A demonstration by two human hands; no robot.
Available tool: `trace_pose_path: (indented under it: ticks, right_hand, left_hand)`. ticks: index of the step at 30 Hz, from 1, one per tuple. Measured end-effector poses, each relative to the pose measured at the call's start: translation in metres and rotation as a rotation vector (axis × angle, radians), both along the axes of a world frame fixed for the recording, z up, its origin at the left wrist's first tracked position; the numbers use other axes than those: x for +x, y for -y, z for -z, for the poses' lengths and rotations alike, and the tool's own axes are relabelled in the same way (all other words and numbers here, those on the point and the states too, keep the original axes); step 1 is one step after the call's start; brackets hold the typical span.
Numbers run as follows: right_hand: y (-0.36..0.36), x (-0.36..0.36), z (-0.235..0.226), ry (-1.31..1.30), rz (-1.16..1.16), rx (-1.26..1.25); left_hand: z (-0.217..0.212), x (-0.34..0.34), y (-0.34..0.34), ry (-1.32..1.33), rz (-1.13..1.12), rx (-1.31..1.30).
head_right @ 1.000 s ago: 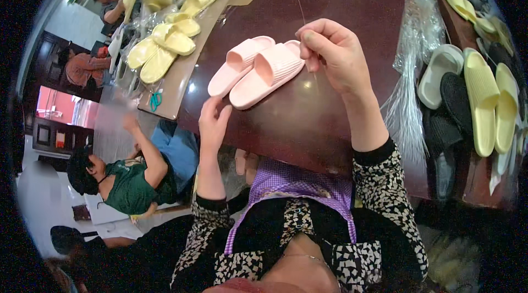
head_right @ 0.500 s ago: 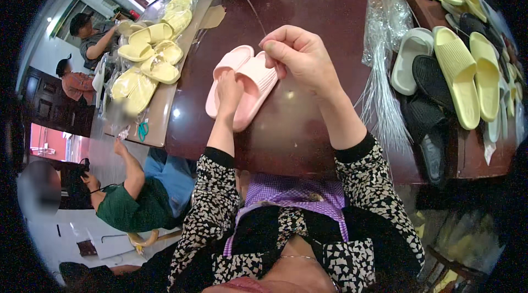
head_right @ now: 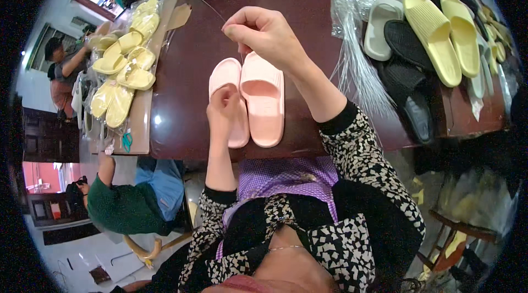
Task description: The person takes plastic ties and threads them through pairs of slippers to fasten the pairs together by hand.
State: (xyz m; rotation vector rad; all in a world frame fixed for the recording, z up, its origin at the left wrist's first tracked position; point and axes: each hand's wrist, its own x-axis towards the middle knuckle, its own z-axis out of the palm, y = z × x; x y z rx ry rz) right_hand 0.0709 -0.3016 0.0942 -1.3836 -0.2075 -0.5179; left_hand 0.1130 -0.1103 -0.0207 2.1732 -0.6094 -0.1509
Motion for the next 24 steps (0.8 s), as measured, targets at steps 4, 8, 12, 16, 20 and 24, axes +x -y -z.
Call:
trace_pose_path:
  ticks: [4,8,12,16,20,24]
  right_hand:
    - [-0.006,-0.012,0.013,-0.033,0.040,-0.020]
    - [-0.032,-0.028,0.024,-0.086,-0.009,0.005]
    - [-0.045,-0.042,0.031,-0.131,-0.004,0.047]
    - [-0.039,-0.057,0.046,-0.109,0.092,0.020]
    - [-0.037,-0.069,0.064,-0.152,0.097,0.057]
    - [-0.040,-0.081,0.072,-0.296,0.103,0.092]
  left_hand:
    - [-0.033,-0.026,-0.007,-0.125,-0.103,-0.531]
    - [-0.054,-0.055,0.008,-0.493,0.077,-0.883]
    - [-0.048,-0.066,0.000,-0.787,0.247,-0.965]
    - [-0.036,-0.066,-0.010,-0.875,0.294,-0.913]
    - [-0.028,-0.071,-0.015,-0.688,0.341,-0.658]
    - [-0.033,-0.081,-0.023,-0.206,0.438,-0.281]
